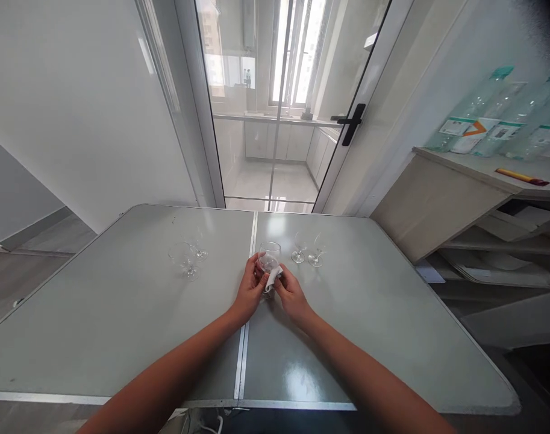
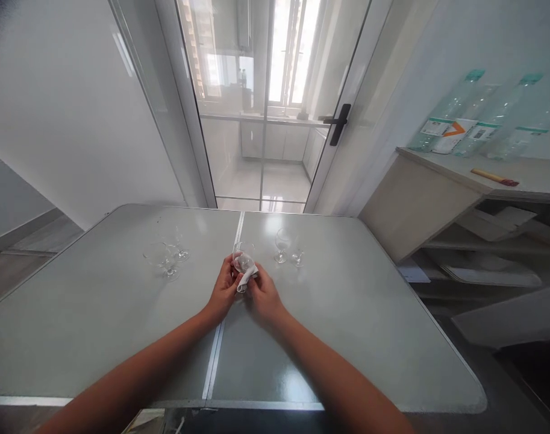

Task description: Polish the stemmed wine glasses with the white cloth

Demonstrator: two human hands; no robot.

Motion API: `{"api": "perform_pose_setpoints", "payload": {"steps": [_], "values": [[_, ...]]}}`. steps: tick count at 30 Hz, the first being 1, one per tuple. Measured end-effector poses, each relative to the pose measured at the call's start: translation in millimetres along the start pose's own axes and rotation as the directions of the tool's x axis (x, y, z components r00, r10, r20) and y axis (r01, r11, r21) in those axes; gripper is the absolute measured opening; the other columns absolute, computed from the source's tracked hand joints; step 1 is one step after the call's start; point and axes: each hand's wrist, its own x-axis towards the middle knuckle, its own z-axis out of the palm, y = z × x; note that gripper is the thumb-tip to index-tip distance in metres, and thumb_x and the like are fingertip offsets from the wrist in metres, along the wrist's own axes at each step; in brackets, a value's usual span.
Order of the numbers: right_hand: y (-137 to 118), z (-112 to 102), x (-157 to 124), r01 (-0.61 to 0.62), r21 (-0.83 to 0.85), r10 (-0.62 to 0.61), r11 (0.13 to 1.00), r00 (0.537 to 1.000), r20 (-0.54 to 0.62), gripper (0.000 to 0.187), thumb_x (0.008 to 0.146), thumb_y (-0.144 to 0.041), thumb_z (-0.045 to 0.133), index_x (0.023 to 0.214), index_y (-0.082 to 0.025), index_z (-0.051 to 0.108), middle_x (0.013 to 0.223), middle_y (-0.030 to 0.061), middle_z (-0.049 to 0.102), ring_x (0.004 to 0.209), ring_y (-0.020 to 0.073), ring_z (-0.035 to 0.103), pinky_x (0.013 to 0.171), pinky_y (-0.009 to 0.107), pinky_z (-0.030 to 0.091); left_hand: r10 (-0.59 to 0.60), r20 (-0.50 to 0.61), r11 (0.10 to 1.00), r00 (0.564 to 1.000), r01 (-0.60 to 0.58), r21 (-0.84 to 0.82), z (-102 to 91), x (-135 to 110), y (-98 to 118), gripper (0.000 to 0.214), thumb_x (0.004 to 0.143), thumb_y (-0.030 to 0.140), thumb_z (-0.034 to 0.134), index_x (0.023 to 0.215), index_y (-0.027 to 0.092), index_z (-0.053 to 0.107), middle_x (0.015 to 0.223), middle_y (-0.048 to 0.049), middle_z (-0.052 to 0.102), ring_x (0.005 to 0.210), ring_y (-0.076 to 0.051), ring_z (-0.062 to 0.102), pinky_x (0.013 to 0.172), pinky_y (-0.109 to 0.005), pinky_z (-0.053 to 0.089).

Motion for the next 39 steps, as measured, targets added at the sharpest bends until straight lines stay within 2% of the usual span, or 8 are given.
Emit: {"api": "perform_pose_setpoints", "payload": {"steps": [8, 17, 21, 24, 27, 33, 36, 39], "values": [[2.0, -9.9, 0.4, -0.121, 0.249, 0.113, 0.961, 0.993, 0.045, 0.048, 0.082, -0.052, 0.080, 0.121, -0.028, 0.067, 0.105, 0.0048, 0.071, 0.093, 0.0224, 0.065, 0.084, 0.034, 0.052, -0.026, 0.057, 0.974, 0.998, 0.012, 0.228, -8.7, 3.3, 3.2, 0.048, 0.094, 0.050, 0.063, 0.139, 0.031, 0.064, 0.104, -0.0039, 0.046, 0.102, -0.021, 0.053, 0.093, -0.033, 0.049], [-3.9, -15.8, 2.6, -0.297, 0.233, 0.253, 0.926, 0.946, 0.203, 0.042, 0.081, -0.059, 0.078, 0.094, -0.020, 0.072, 0.078, 0.0030, 0.066, 0.066, 0.0164, 0.053, 0.065, 0.029, 0.041, -0.100, 0.122, 0.957, 0.987, 0.129, -0.258, -18.1, 7.8, -6.1, 0.058, 0.091, 0.051, 0.070, 0.141, 0.024, 0.058, 0.133, -0.0133, 0.065, 0.113, -0.029, 0.065, 0.096, -0.040, 0.051], [-8.1, -22.4, 2.9, -0.090, -0.237, 0.128, 0.967, 0.980, 0.152, 0.030, 0.095, -0.048, 0.062, 0.101, -0.020, 0.069, 0.086, 0.0045, 0.068, 0.076, 0.0201, 0.057, 0.074, 0.032, 0.043, -0.035, 0.026, 0.976, 0.999, 0.040, -0.213, -18.9, 10.3, -4.7, 0.062, 0.081, 0.045, 0.083, 0.134, 0.020, 0.062, 0.129, -0.0165, 0.069, 0.117, -0.031, 0.066, 0.098, -0.041, 0.051], [-11.7, -26.6, 0.7, 0.105, -0.693, -0.059, 0.713, 0.994, 0.089, 0.025, 0.094, -0.023, 0.055, 0.116, -0.018, 0.065, 0.103, 0.0095, 0.071, 0.092, 0.0250, 0.060, 0.088, 0.038, 0.043, -0.036, -0.051, 0.984, 0.998, 0.027, -0.175, -18.0, 10.2, -2.8, 0.062, 0.074, 0.037, 0.089, 0.128, 0.020, 0.064, 0.126, -0.0158, 0.072, 0.116, -0.030, 0.067, 0.099, -0.041, 0.051], [-11.3, -26.4, -1.0, 0.143, -0.810, -0.120, 0.569, 0.989, 0.091, 0.030, 0.091, -0.016, 0.052, 0.118, -0.016, 0.063, 0.107, 0.0129, 0.070, 0.097, 0.0270, 0.060, 0.094, 0.041, 0.041, -0.061, -0.034, 0.969, 0.998, 0.051, -0.241, -18.0, 10.9, -4.8, 0.058, 0.078, 0.038, 0.086, 0.128, 0.020, 0.063, 0.129, -0.0155, 0.071, 0.116, -0.028, 0.067, 0.102, -0.042, 0.050], [-13.2, -28.6, 2.9, -0.195, -0.189, 0.226, 0.962, 0.961, 0.160, 0.029, 0.092, -0.048, 0.060, 0.094, -0.020, 0.067, 0.085, 0.0043, 0.067, 0.075, 0.0191, 0.055, 0.071, 0.029, 0.042, -0.147, 0.063, 0.901, 0.987, 0.160, -0.403, -22.4, 15.3, -6.9, 0.053, 0.078, 0.043, 0.085, 0.120, 0.015, 0.070, 0.121, -0.0173, 0.074, 0.106, -0.027, 0.070, 0.098, -0.042, 0.051], [-15.8, -32.5, 3.4, -0.410, 0.081, 0.375, 0.908, 0.885, 0.275, 0.039, 0.079, -0.056, 0.074, 0.085, -0.018, 0.067, 0.081, 0.0042, 0.065, 0.067, 0.0158, 0.050, 0.065, 0.028, 0.039, -0.107, 0.130, 0.874, 0.986, 0.156, -0.460, -22.4, 14.3, -3.9, 0.058, 0.078, 0.047, 0.084, 0.124, 0.014, 0.069, 0.124, -0.0179, 0.072, 0.112, -0.029, 0.068, 0.101, -0.042, 0.050], [-15.3, -34.8, 3.4, -0.409, 0.049, 0.377, 0.911, 0.876, 0.300, 0.041, 0.079, -0.058, 0.074, 0.083, -0.018, 0.066, 0.078, 0.0034, 0.063, 0.065, 0.0154, 0.050, 0.064, 0.028, 0.038, -0.089, 0.099, 0.893, 0.991, 0.124, -0.433, -22.3, 13.4, -3.6, 0.062, 0.078, 0.050, 0.084, 0.126, 0.014, 0.069, 0.124, -0.0183, 0.072, 0.111, -0.029, 0.068, 0.101, -0.042, 0.050]]}}
